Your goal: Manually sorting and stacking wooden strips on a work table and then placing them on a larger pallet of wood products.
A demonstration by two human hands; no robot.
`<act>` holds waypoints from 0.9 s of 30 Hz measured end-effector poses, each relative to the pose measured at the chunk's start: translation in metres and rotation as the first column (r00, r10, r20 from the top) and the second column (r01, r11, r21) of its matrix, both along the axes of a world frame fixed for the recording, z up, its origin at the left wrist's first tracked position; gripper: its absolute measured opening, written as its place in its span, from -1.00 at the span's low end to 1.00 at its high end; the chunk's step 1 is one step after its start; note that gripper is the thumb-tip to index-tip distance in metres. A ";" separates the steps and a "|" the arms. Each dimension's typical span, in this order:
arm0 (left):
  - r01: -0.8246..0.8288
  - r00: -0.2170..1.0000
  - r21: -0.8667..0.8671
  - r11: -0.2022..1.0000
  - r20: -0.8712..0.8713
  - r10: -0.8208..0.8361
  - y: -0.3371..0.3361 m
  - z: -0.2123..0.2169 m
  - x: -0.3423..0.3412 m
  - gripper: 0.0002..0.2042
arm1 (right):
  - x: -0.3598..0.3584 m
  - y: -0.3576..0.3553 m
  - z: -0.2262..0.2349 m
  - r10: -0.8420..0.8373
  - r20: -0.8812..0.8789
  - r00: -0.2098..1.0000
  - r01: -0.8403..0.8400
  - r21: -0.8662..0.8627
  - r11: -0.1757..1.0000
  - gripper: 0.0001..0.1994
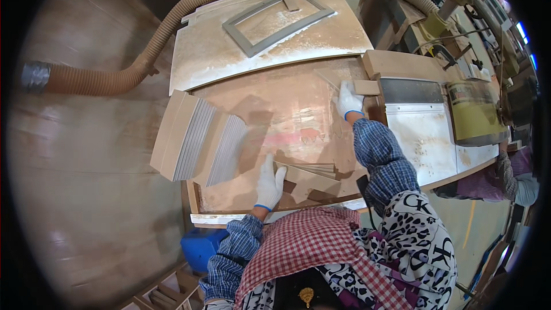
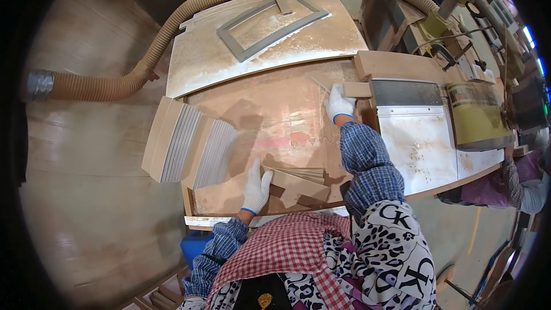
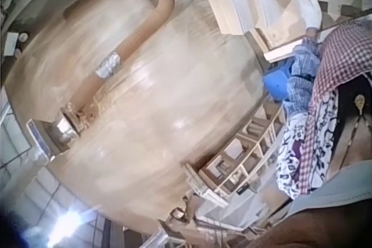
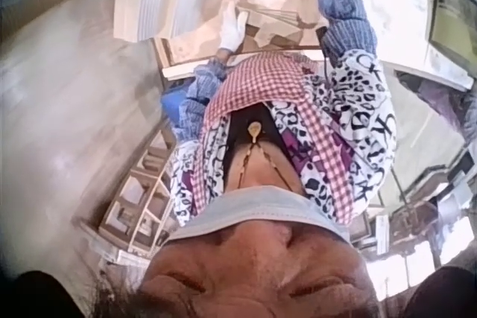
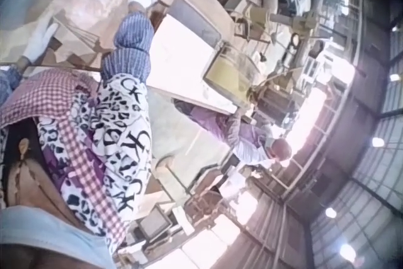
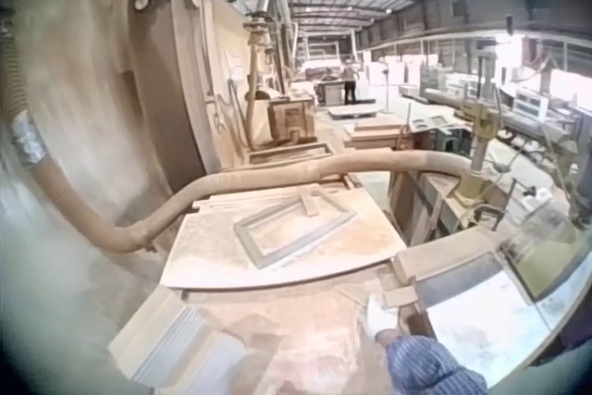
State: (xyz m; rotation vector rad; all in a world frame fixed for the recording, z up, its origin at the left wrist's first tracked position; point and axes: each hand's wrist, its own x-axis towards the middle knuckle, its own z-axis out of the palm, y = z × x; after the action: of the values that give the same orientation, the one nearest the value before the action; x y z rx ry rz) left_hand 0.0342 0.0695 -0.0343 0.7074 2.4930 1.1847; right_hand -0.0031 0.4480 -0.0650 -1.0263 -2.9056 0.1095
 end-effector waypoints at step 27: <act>-0.048 0.999 -0.309 0.950 -0.005 0.048 -0.007 0.041 -0.018 -0.35 | 0.161 -0.172 0.115 0.412 -0.131 0.902 -0.412 -0.553 0.724 -0.43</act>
State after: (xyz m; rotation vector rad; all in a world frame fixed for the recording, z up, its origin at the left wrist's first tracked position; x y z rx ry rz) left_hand 0.0161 0.0626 0.0071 0.5621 2.6234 0.7781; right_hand 0.1579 0.2758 0.0502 -0.3597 -3.1075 1.0594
